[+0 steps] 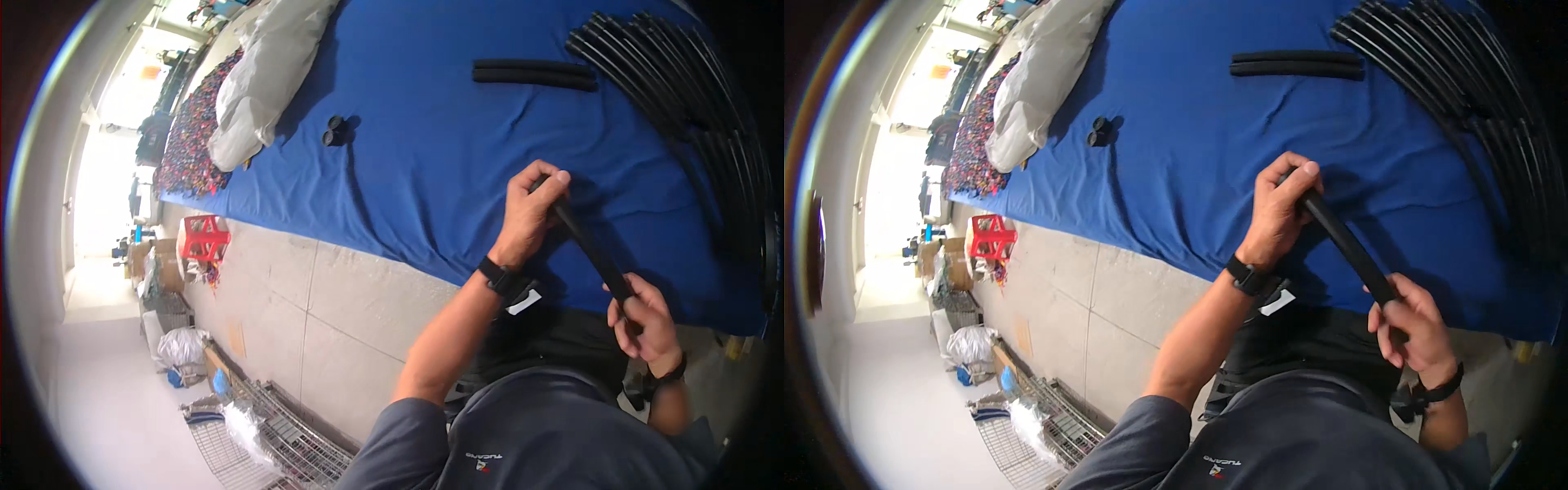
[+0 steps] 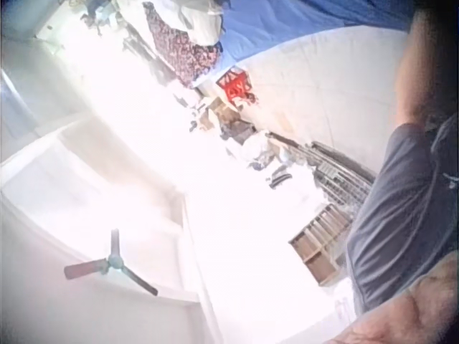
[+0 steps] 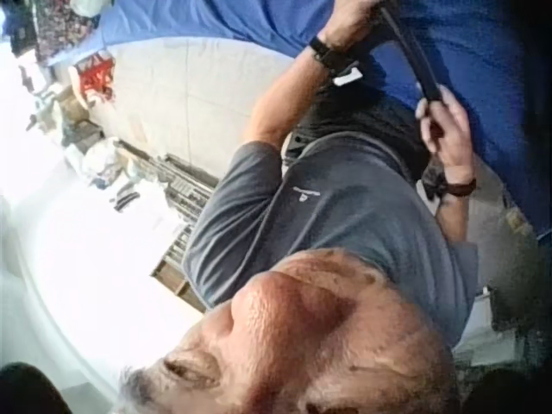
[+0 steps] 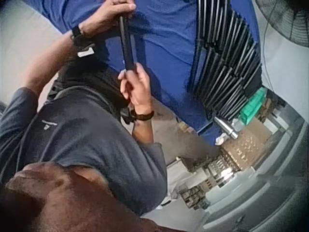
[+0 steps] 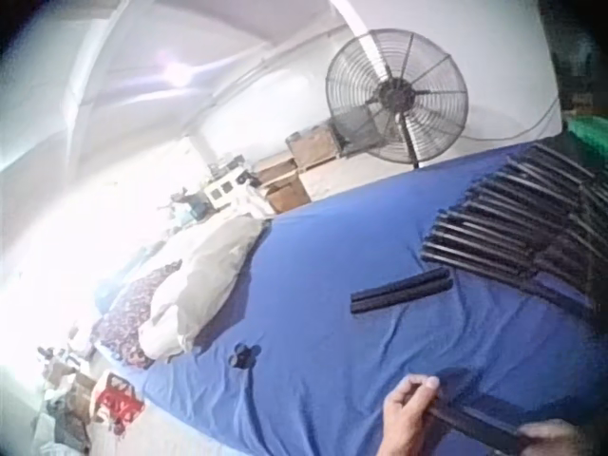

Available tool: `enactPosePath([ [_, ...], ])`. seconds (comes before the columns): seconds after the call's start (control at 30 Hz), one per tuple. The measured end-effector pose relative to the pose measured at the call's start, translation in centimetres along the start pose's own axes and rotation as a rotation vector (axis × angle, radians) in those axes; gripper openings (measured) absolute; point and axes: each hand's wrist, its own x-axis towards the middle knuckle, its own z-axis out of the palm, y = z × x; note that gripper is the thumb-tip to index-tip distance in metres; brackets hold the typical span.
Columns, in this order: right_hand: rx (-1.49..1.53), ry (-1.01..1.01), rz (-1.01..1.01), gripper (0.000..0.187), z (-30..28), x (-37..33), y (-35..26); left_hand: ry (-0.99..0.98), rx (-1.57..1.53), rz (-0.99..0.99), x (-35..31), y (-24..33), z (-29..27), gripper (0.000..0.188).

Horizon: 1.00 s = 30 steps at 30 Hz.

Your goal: The person assembles black telescopic poles by inserting smaller inner sections into larger outer sections. They handle the poles one at a time, aligning the ends and pushing them together to form longer units. The assembled poles are placed in a growing stack on a blue-covered table.

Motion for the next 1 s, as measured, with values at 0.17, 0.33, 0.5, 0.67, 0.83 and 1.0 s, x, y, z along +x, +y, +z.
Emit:
enactPosePath([
  [0.17, -0.050, -0.001, -0.065, 0.041, -0.7, 0.4, 1.9, -0.023, -0.006, -0.001, -0.1, 0.1, -0.1, 0.018],
  [0.33, -0.629, 0.336, -0.385, 0.043, 0.6, -0.1, 2.0, -0.004, 0.123, 0.004, -0.5, 0.3, 0.1, 0.020],
  [0.5, -0.381, 0.332, -0.213, 0.043, -0.9, -1.9, 0.6, -0.180, 0.251, -0.112, -0.8, 1.9, 1.1, 0.018],
  [0.67, 0.062, -0.055, 0.185, 0.029, -0.8, -1.4, -0.6, -0.166, 0.263, -0.102, -1.0, 1.6, 0.8, 0.017],
  [0.83, -0.119, -0.022, 0.067, 0.031, -1.0, -0.8, 1.0, -0.172, 0.190, -0.083, -0.6, 0.5, 0.3, 0.016],
  [1.0, -0.084, -0.033, 0.074, 0.031, -0.6, -0.9, 0.9, -0.175, 0.193, -0.079, -0.8, 0.7, 0.1, 0.016],
])
